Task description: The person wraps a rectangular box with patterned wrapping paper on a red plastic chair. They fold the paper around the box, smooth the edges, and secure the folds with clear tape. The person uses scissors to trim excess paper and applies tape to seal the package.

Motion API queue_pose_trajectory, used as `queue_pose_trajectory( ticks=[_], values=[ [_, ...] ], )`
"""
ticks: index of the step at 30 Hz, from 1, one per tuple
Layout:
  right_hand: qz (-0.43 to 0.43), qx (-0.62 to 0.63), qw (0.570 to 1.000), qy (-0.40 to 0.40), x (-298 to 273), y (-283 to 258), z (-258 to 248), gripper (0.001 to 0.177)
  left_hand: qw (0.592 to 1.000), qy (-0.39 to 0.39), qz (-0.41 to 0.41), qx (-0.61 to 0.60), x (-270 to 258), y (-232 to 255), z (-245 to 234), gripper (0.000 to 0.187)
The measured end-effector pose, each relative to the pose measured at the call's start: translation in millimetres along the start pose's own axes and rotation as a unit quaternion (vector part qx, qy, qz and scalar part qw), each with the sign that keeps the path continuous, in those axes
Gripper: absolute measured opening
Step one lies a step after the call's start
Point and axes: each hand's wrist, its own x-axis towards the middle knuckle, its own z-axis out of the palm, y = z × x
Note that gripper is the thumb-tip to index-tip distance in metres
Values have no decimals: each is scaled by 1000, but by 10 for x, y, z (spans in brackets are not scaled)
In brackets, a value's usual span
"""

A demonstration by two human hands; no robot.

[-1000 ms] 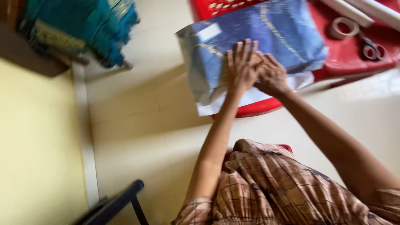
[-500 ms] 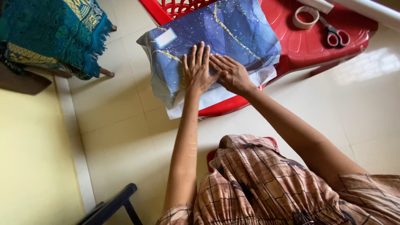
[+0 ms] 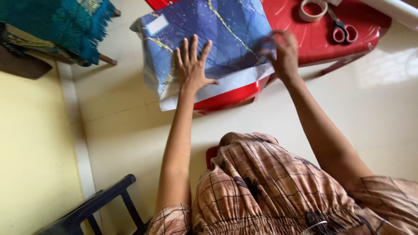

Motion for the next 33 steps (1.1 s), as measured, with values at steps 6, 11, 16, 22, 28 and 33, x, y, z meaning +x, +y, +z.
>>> queue_pose_trajectory(
  ticks=[6, 11, 16, 22, 28, 33],
  values=[
    [367, 388, 845, -13, -40, 551, 363, 33, 934, 292, 40, 204, 191, -422, 359, 104],
    [394, 468, 790, -50, -5, 650, 369, 15, 980, 79, -182, -25, 253, -944, 359, 129],
    [413, 495, 762, -61, -51, 664, 387, 16, 974, 80, -206, -50, 184, -929, 229, 148],
    [378, 507, 772, -67, -120, 797, 442, 17, 943, -146, -288, -82, 526, -971, -260, 175],
    [427, 492, 755, -72, 21, 587, 331, 20, 946, -164, -280, -24, 587, -993, -277, 179],
    [417, 396, 814, -81, 328, 371, 215, 36, 955, -110, -268, -70, 486, -1024, -230, 173]
  ],
)
